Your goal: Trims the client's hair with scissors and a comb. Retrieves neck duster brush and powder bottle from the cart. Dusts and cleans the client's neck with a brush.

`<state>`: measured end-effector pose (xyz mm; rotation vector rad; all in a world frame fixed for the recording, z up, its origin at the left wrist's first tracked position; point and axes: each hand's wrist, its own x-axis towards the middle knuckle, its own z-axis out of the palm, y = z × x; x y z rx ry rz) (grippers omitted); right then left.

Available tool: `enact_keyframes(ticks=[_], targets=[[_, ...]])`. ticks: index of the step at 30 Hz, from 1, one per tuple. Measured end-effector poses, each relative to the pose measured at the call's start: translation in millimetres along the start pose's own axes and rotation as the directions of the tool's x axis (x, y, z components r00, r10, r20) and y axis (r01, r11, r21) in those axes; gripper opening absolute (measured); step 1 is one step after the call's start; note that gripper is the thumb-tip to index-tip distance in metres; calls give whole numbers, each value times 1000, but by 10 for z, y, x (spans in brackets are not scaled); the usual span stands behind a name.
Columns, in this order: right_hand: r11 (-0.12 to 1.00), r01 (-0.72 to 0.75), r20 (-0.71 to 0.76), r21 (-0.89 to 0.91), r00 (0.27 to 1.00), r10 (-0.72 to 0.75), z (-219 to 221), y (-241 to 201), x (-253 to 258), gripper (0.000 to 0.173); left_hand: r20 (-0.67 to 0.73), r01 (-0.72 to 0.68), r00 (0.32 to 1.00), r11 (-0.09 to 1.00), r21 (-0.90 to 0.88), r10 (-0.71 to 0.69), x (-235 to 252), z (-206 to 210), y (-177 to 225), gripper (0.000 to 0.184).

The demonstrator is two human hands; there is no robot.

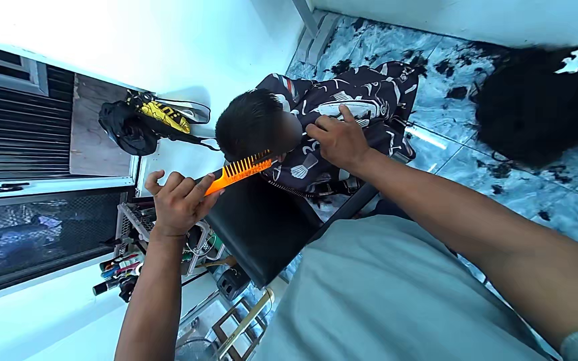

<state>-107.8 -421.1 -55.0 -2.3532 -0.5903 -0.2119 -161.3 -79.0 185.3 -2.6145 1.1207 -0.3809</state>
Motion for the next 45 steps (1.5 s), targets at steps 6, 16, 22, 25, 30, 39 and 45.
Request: enact_keyframes(ticks=[6, 16, 22, 25, 30, 39, 45], targets=[[1000, -14, 13, 18, 1000, 14, 13, 53, 28, 30, -1, 23, 1000, 1000, 4, -23, 42, -13, 33, 41], [994, -72, 7, 79, 997, 72, -71, 158, 83, 30, 156, 114, 982, 992, -58, -104, 71, 86, 365, 42], [994, 90, 45, 67, 995, -94, -76, 409, 142, 26, -21, 306, 952, 952, -23, -306, 12, 387, 786, 37], [991, 112, 72, 72, 990, -118, -45, 434, 193, 28, -64, 340, 938, 940, 2, -340, 52, 384, 845, 37], [990, 111, 71, 90, 991, -117, -51, 400, 267, 27, -78, 356, 932, 934, 20, -354, 94, 355, 839, 37], [992, 90, 76, 88, 992, -97, -107, 403, 320, 30, -99, 353, 931, 935, 5, -351, 122, 352, 813, 37], [993, 71, 79, 97, 994, -79, -135, 411, 324, 28, -97, 347, 934, 938, 17, -344, 162, 334, 837, 38]])
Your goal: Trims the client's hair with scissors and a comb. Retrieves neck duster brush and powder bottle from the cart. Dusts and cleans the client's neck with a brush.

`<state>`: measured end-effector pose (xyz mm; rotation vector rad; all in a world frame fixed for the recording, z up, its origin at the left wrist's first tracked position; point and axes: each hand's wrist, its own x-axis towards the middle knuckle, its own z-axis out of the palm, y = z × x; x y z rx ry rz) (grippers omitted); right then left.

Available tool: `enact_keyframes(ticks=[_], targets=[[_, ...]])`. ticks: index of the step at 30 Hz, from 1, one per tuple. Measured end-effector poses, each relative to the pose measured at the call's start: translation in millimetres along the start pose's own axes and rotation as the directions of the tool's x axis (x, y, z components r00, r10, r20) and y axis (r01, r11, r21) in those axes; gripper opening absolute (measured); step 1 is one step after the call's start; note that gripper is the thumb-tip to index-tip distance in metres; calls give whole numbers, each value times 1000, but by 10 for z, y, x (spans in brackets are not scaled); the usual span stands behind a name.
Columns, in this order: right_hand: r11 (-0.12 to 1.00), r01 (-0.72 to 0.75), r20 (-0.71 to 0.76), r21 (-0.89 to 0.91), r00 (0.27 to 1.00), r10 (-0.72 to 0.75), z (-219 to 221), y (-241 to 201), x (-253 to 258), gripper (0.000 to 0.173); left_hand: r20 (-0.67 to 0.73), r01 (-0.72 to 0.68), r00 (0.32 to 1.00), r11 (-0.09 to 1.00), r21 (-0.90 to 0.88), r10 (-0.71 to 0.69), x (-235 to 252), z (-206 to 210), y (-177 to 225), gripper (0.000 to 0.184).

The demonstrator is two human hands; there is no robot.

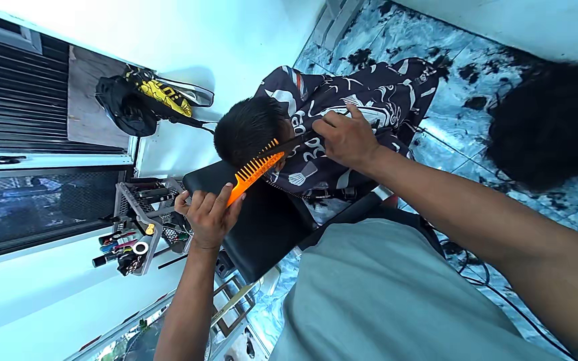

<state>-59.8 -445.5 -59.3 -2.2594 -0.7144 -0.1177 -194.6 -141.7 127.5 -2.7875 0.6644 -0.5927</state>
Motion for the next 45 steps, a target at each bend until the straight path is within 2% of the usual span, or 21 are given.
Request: enact_keyframes(ticks=[5, 7, 10, 12, 31, 43, 45], targets=[[993, -104, -12, 52, 994, 105, -5, 82, 0, 34, 224, -19, 974, 999, -36, 27, -105, 48, 187, 36], [995, -82, -36, 54, 996, 84, 35, 171, -19, 31, 205, 41, 978, 999, -31, -34, -149, 77, 242, 37], [998, 58, -19, 37, 998, -58, 122, 248, -21, 24, 158, 92, 983, 996, 6, -92, -158, 60, 319, 36], [994, 97, -4, 42, 995, -97, 182, 259, 22, 22, 131, 103, 986, 995, 15, -104, -143, 45, 354, 36], [996, 50, 30, 67, 998, -52, 129, 233, 160, 31, 33, 124, 992, 992, 32, -125, 0, 18, 330, 34], [998, 18, 49, 64, 999, -21, 23, 206, 141, 29, 25, 98, 995, 994, 55, -99, 44, 13, 330, 35], [996, 9, 50, 84, 999, -13, -19, 201, 127, 32, 64, 83, 994, 995, 56, -86, 27, 25, 351, 35]])
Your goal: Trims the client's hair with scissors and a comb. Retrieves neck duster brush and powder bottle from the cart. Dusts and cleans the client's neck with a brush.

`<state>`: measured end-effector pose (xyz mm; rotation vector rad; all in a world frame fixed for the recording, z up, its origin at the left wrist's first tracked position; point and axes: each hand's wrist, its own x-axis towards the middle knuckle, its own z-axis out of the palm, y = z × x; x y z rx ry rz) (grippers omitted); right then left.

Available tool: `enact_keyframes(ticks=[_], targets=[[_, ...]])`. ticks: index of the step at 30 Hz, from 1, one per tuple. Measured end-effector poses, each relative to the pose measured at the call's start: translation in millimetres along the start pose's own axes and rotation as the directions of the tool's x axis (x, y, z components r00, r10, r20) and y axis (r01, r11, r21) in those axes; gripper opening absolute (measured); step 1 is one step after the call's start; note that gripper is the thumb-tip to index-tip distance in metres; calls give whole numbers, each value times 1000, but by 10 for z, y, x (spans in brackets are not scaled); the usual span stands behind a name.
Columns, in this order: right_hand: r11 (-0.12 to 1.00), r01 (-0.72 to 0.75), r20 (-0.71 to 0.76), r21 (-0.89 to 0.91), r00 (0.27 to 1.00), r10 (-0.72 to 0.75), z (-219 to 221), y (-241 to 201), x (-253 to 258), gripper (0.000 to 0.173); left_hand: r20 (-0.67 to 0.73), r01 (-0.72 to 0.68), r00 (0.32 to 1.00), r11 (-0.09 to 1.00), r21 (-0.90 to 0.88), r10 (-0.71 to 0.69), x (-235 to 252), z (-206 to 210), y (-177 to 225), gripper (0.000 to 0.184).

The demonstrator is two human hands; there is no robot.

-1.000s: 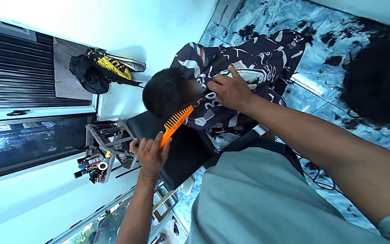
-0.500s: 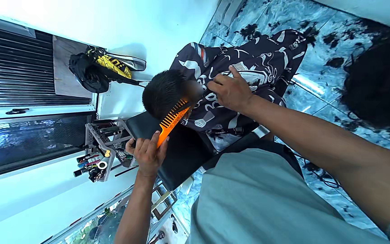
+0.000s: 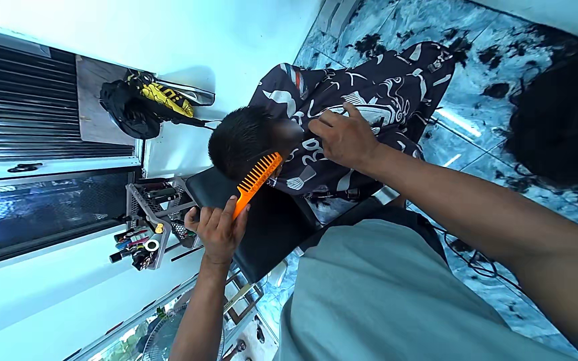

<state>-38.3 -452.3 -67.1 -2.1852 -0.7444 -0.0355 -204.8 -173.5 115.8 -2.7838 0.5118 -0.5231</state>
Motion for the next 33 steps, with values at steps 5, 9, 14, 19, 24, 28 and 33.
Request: enact_keyframes(ticks=[5, 9, 14, 19, 24, 28, 33], targets=[[996, -42, -35, 73, 998, 45, 123, 179, 9, 34, 167, 48, 985, 998, -31, -42, -128, 71, 172, 36], [993, 112, -86, 28, 990, -109, 277, 347, 128, 26, 126, 102, 987, 995, 10, -102, -93, 51, 286, 35], [982, 187, -93, 40, 979, -182, 318, 347, 275, 25, 64, 102, 993, 994, 35, -104, -11, -8, 281, 33], [983, 176, -69, 55, 983, -172, 312, 363, 305, 26, 28, 109, 994, 994, 31, -110, 42, -44, 285, 32], [986, 141, -43, 85, 989, -138, 263, 348, 305, 29, -5, 104, 995, 993, 51, -104, 68, -61, 298, 32], [991, 92, -17, 97, 996, -90, 221, 344, 281, 33, 72, 106, 991, 993, 45, -109, 22, -52, 336, 33], [987, 139, -63, 85, 989, -134, 291, 497, 244, 27, 231, 136, 964, 991, 14, -135, -93, 23, 472, 33]])
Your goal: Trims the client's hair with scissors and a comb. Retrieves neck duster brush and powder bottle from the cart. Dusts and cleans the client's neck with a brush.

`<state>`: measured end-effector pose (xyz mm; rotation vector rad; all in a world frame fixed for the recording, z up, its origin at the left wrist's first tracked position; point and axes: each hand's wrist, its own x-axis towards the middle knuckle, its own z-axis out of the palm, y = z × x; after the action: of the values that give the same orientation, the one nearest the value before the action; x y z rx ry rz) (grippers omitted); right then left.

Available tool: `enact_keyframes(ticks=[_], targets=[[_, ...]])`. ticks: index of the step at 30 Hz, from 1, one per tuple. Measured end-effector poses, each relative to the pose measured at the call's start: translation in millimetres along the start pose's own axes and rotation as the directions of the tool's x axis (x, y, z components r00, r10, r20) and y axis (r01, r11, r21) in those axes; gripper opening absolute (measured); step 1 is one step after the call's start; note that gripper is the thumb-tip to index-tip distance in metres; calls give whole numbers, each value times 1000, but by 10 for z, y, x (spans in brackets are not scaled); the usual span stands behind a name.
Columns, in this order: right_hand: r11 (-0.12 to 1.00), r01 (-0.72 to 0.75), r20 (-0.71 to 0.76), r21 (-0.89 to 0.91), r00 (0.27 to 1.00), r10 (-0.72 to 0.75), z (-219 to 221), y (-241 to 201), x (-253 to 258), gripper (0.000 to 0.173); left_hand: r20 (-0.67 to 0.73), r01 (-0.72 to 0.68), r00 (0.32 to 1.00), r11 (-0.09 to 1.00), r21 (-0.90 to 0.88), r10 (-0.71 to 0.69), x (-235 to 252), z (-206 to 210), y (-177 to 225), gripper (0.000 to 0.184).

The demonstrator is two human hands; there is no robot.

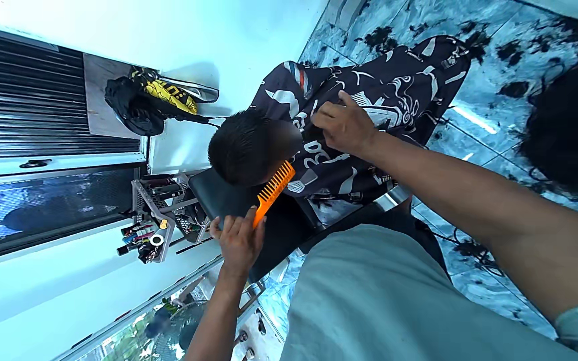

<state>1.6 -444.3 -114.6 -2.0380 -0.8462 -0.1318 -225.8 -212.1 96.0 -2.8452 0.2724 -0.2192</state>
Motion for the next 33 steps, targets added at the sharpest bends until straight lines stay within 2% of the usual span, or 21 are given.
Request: enact_keyframes(ticks=[3, 8, 16, 18, 21, 23, 26, 27, 29, 31, 32, 33], targets=[[993, 107, 24, -43, 994, -106, 65, 62, -13, 25, -70, 31, 997, 999, 25, -29, 42, -10, 43, 31], [996, 79, -9, -43, 997, -80, 104, 3, 69, 25, -152, 28, 988, 999, 43, -21, 101, -24, 7, 31], [998, 47, 19, -51, 999, -46, 76, -63, 121, 25, -214, 0, 977, 999, 40, 9, 152, 4, -60, 30], [998, 40, 25, -49, 999, -39, 71, -80, 116, 27, -204, -14, 979, 999, 30, 20, 147, 11, -80, 30], [999, 29, 9, -33, 1000, -29, 62, -85, 54, 30, -82, -79, 994, 997, 4, 79, 81, 2, -140, 30], [999, -47, -17, -5, 999, 47, 43, -101, -64, 32, -35, -126, 991, 992, -3, 125, 80, -38, -248, 32], [957, -286, -66, 53, 955, 289, -127, -204, -278, 34, -56, -137, 989, 990, -28, 136, 310, -152, -551, 40], [923, -376, -71, 83, 921, 382, -223, -269, -351, 36, -59, -99, 994, 994, -42, 96, 435, -185, -678, 42], [846, -517, -115, 132, 840, 531, -350, -379, -542, 43, -20, 109, 993, 983, -146, -113, 678, -279, -916, 41], [798, -582, -211, 157, 770, 603, -417, -443, -807, 51, -50, 325, 928, 868, -376, -370, 809, -318, -1163, 43], [791, -590, -266, 161, 746, 611, -447, -491, -950, 53, -86, 337, 896, 793, -508, -436, 776, -298, -1273, 45], [789, -593, -326, 158, 723, 609, -466, -549, -1097, 55, -122, 294, 891, 760, -579, -437, 687, -283, -1345, 45]])
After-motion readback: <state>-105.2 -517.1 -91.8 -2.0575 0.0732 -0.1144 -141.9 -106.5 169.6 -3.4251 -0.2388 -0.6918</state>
